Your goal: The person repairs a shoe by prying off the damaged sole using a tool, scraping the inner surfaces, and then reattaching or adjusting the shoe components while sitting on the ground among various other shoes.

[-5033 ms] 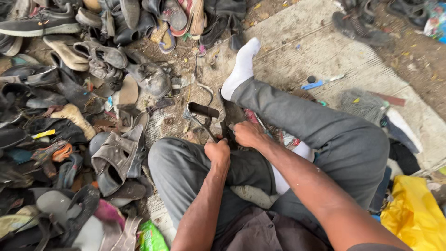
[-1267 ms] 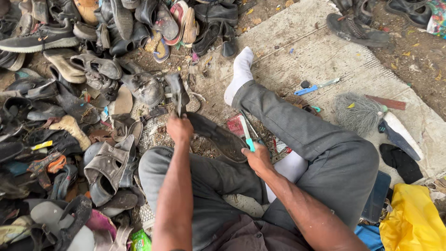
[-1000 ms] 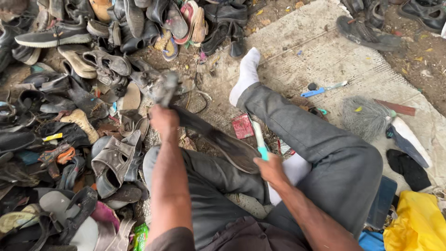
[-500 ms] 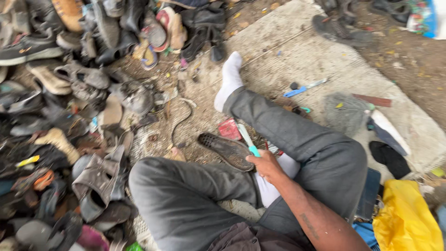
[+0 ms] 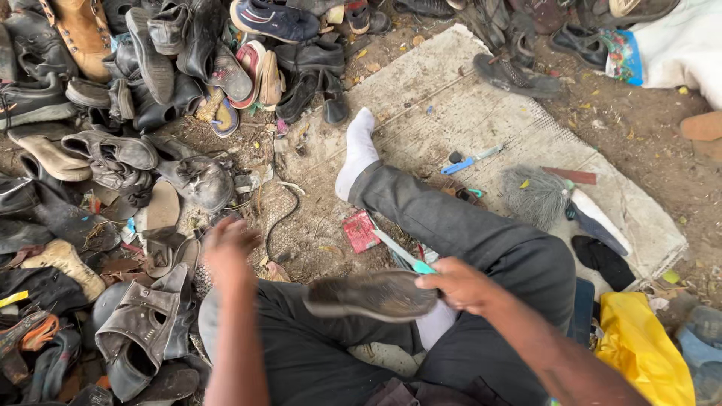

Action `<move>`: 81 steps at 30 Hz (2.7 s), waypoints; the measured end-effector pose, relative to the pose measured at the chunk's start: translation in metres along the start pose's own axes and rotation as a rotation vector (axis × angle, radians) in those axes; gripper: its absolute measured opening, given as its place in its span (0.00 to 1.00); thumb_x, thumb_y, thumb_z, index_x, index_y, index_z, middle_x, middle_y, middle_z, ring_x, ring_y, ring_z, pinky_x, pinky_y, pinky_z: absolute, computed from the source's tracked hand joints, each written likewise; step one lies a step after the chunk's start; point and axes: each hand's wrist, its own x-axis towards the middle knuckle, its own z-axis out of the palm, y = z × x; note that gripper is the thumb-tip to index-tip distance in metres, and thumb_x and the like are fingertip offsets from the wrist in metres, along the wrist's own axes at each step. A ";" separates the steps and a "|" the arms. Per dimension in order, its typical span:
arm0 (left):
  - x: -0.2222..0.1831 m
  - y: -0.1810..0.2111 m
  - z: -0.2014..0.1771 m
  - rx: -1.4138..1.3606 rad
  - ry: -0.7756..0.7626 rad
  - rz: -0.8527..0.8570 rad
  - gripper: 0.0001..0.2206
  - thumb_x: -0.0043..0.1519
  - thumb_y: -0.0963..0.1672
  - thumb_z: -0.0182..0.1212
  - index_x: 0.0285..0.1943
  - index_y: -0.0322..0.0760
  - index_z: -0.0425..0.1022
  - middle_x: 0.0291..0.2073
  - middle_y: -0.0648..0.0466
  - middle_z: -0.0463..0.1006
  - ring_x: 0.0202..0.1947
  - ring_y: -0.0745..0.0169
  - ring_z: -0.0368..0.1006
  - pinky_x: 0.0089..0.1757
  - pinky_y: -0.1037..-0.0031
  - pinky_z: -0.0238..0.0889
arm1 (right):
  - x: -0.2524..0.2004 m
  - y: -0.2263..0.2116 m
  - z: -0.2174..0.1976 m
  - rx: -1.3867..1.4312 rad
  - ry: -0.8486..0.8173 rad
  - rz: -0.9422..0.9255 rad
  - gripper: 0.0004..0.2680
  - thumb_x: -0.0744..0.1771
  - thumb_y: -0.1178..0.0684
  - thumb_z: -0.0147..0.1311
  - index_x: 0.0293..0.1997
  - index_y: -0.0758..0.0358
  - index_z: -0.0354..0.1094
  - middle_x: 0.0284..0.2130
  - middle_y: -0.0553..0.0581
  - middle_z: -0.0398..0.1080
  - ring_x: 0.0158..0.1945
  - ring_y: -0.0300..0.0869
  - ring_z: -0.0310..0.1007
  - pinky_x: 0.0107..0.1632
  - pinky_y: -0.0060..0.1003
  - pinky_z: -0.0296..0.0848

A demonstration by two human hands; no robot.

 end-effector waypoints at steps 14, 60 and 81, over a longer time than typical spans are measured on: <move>0.021 -0.036 0.066 0.422 -0.115 0.136 0.16 0.61 0.42 0.62 0.55 0.25 0.75 0.34 0.45 0.83 0.33 0.55 0.80 0.36 0.67 0.72 | 0.147 -0.232 -0.169 -0.426 0.827 -0.465 0.07 0.64 0.61 0.55 0.43 0.66 0.76 0.30 0.56 0.76 0.30 0.39 0.73 0.28 0.40 0.63; 0.057 -0.054 0.088 0.571 -0.321 0.119 0.15 0.62 0.43 0.59 0.53 0.25 0.77 0.43 0.38 0.83 0.37 0.51 0.81 0.39 0.62 0.77 | 0.441 -0.309 0.140 -1.652 0.313 -0.501 0.14 0.65 0.51 0.57 0.56 0.60 0.71 0.64 0.65 0.57 0.58 0.60 0.69 0.57 0.56 0.69; -0.006 -0.034 0.067 0.629 -0.219 0.439 0.21 0.61 0.52 0.63 0.51 0.30 0.79 0.47 0.36 0.80 0.46 0.40 0.80 0.48 0.61 0.72 | 0.078 -0.022 0.156 -0.711 0.251 -1.107 0.12 0.69 0.56 0.53 0.58 0.69 0.71 0.60 0.66 0.67 0.64 0.58 0.67 0.65 0.48 0.63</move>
